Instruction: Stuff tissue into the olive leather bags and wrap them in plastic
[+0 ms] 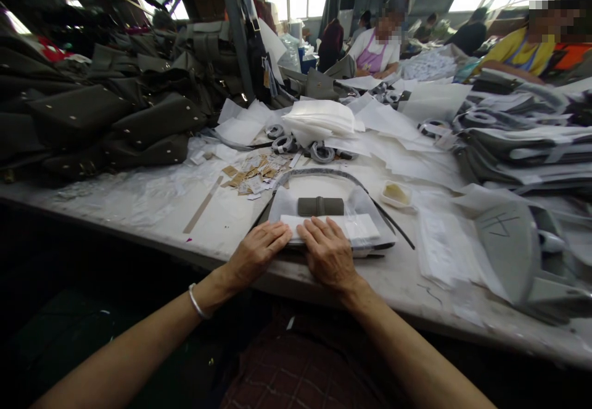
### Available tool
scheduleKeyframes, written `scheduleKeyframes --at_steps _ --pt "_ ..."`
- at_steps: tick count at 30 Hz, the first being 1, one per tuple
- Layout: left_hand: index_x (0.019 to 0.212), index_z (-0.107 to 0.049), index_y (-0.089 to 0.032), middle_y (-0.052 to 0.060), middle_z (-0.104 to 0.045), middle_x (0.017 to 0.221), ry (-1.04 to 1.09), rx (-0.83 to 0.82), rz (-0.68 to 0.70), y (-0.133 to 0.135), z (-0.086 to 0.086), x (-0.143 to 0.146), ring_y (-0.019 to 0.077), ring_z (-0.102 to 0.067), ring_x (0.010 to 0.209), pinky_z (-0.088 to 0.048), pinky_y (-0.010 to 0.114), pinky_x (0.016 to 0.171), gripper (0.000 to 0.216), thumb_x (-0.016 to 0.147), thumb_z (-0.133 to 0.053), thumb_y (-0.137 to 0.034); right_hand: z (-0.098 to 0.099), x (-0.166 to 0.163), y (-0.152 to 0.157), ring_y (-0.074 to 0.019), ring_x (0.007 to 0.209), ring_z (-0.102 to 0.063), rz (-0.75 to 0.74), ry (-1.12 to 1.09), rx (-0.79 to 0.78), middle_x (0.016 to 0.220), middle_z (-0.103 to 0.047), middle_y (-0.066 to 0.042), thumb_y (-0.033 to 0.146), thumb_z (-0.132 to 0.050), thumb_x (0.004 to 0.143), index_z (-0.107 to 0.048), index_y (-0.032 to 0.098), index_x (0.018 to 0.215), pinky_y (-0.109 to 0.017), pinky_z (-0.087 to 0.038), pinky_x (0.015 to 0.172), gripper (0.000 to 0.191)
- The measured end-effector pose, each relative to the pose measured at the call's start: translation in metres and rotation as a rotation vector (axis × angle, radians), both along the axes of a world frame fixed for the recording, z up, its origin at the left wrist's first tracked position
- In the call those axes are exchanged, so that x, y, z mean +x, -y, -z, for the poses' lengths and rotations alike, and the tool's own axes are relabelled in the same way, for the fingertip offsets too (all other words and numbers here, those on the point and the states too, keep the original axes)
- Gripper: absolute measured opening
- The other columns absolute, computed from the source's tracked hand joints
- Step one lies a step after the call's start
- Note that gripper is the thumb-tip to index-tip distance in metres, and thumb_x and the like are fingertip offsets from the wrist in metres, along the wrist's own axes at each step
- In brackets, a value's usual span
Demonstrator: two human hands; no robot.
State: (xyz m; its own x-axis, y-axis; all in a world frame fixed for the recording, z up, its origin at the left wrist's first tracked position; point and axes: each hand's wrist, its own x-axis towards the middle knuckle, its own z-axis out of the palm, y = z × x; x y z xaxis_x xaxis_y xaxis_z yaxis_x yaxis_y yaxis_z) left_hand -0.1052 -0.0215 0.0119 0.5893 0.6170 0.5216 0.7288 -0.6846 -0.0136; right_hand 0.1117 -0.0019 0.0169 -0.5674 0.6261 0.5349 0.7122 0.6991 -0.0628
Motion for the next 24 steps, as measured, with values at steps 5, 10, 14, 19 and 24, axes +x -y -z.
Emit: scheduleKeyframes --at_steps 5,10,14,19,24 --pt "0.123 -0.059 -0.015 0.009 -0.068 0.119 0.057 0.086 -0.044 -0.002 0.01 -0.001 0.0197 -0.06 0.114 -0.049 0.035 0.097 0.029 0.096 -0.047 -0.014 0.0 -0.009 0.006 -0.0288 0.125 -0.053 0.003 -0.006 0.002 0.132 -0.063 -0.01 0.017 -0.053 0.092 -0.06 0.013 0.128 -0.047 -0.033 0.111 0.036" --pt "0.129 -0.054 -0.01 0.013 -0.063 0.129 -0.119 0.143 -0.078 0.01 0.0 0.002 0.0233 -0.057 0.122 -0.045 0.042 0.104 0.034 0.099 -0.04 -0.015 0.007 -0.016 0.006 -0.0226 0.12 -0.058 -0.024 -0.085 0.061 0.126 -0.067 -0.007 0.012 -0.045 0.096 -0.063 0.017 0.123 -0.042 -0.035 0.109 0.033" --pt "0.135 -0.048 -0.005 0.019 -0.058 0.135 -0.335 0.186 -0.118 0.018 -0.011 0.004 0.0277 -0.056 0.123 -0.046 0.046 0.1 0.039 0.098 -0.038 -0.012 0.01 -0.015 0.005 -0.022 0.12 -0.058 -0.022 -0.107 0.07 0.126 -0.068 -0.006 0.012 -0.046 0.095 -0.064 0.018 0.121 -0.042 -0.035 0.11 0.033" --pt "0.13 -0.049 0.001 0.022 -0.062 0.126 -0.383 0.209 -0.097 0.012 -0.012 0.006 0.0273 -0.062 0.114 -0.05 0.039 0.091 0.037 0.096 -0.039 -0.009 0.009 -0.016 0.007 -0.0237 0.122 -0.056 -0.007 -0.088 0.069 0.128 -0.066 -0.007 0.014 -0.048 0.095 -0.062 0.017 0.123 -0.043 -0.034 0.11 0.031" --pt "0.128 -0.049 -0.002 0.021 -0.065 0.12 -0.327 0.157 -0.047 0.003 -0.018 0.004 0.0237 -0.066 0.103 -0.053 0.036 0.083 0.034 0.096 -0.041 -0.01 0.006 -0.017 0.009 -0.0309 0.123 -0.053 -0.026 -0.038 0.077 0.13 -0.062 -0.015 0.039 -0.06 0.09 -0.056 0.011 0.129 -0.048 -0.032 0.11 0.048"
